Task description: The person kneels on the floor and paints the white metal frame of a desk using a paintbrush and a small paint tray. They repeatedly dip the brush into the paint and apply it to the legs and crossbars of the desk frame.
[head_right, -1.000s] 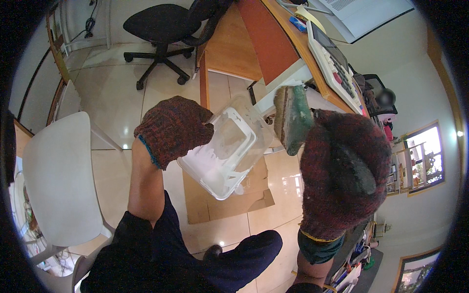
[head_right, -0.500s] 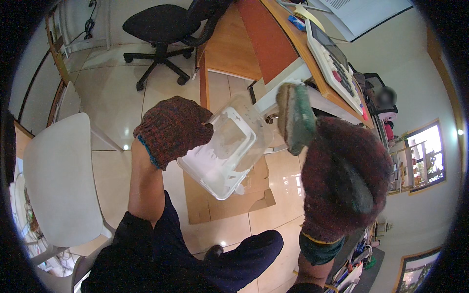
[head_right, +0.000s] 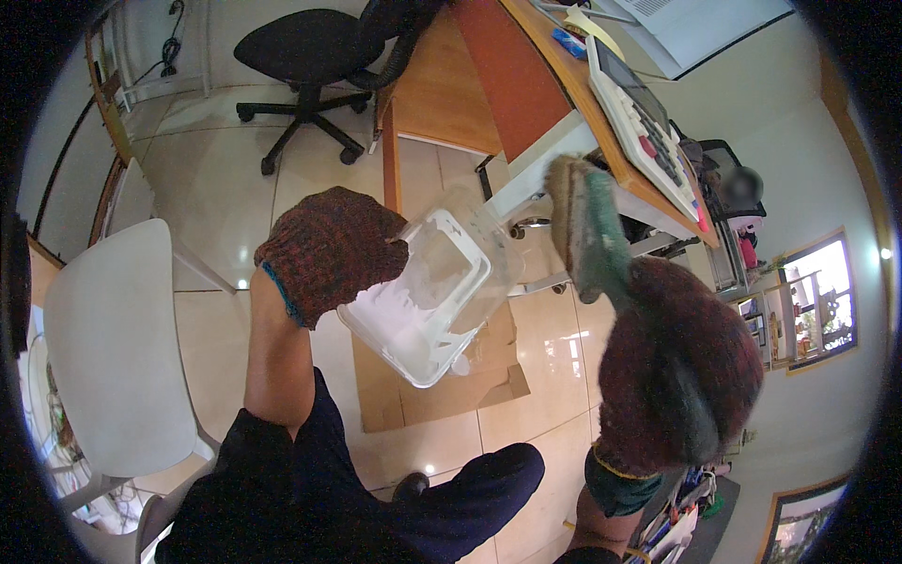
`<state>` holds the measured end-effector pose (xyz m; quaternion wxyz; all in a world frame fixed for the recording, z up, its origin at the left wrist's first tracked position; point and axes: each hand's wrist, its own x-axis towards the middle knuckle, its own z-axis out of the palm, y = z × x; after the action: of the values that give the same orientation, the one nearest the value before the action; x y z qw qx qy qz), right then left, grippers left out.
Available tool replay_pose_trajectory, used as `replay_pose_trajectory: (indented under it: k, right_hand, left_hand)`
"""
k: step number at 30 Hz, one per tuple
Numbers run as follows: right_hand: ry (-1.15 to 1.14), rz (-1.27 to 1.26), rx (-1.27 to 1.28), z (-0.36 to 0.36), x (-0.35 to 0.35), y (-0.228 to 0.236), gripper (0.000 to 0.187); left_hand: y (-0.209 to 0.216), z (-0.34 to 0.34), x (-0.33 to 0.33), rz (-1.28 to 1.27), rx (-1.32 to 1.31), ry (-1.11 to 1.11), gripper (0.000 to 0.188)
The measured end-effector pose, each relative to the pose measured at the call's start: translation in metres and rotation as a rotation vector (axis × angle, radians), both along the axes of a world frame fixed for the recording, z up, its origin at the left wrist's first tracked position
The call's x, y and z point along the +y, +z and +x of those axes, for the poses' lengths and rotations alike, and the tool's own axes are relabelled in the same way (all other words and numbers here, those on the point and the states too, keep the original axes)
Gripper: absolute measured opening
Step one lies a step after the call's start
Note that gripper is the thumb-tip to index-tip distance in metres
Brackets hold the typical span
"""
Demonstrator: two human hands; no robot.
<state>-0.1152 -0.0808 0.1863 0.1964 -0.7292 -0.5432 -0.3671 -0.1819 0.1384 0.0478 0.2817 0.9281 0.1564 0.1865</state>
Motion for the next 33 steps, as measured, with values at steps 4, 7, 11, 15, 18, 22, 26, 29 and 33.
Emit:
replay_pose_trajectory:
  k: [4, 7, 11, 15, 18, 22, 26, 29, 33]
  right_hand:
    - [-0.185, -0.005, 0.025, -0.008, -0.01, -0.013, 0.026]
    - [0.078, 0.239, 0.17, 0.003, -0.011, -0.036, 0.02]
    - [-0.042, 0.107, 0.126, 0.004, -0.015, -0.027, 0.021]
    - [-0.03, 0.172, 0.217, 0.003, -0.023, -0.027, 0.022]
    - [0.013, 0.218, 0.269, 0.007, -0.032, -0.039, 0.02]
    - [0.12, 0.255, 0.16, 0.032, -0.028, -0.056, 0.021]
    - [0.138, 0.275, 0.223, 0.031, -0.031, -0.046, 0.022]
    - [0.03, 0.272, 0.245, 0.022, -0.037, -0.048, 0.019]
    - [0.095, 0.232, 0.169, 0.035, -0.035, -0.054, 0.022]
  left_hand:
    - [-0.003, -0.007, 0.005, -0.013, -0.013, 0.055, 0.038]
    - [-0.005, -0.005, 0.002, -0.047, -0.032, 0.042, 0.037]
    - [-0.006, -0.004, 0.002, -0.059, -0.028, 0.027, 0.038]
    - [0.003, -0.002, 0.001, -0.027, 0.032, 0.007, 0.038]
    - [0.007, 0.0, -0.001, 0.001, 0.081, 0.011, 0.037]
    - [0.004, 0.003, -0.001, 0.045, 0.082, -0.014, 0.034]
    - [-0.009, 0.002, 0.001, 0.271, -0.06, -0.068, 0.033]
    - [-0.006, 0.002, 0.003, 0.311, -0.006, -0.143, 0.032]
    - [0.019, 0.008, -0.011, -0.004, 0.251, 0.023, 0.029]
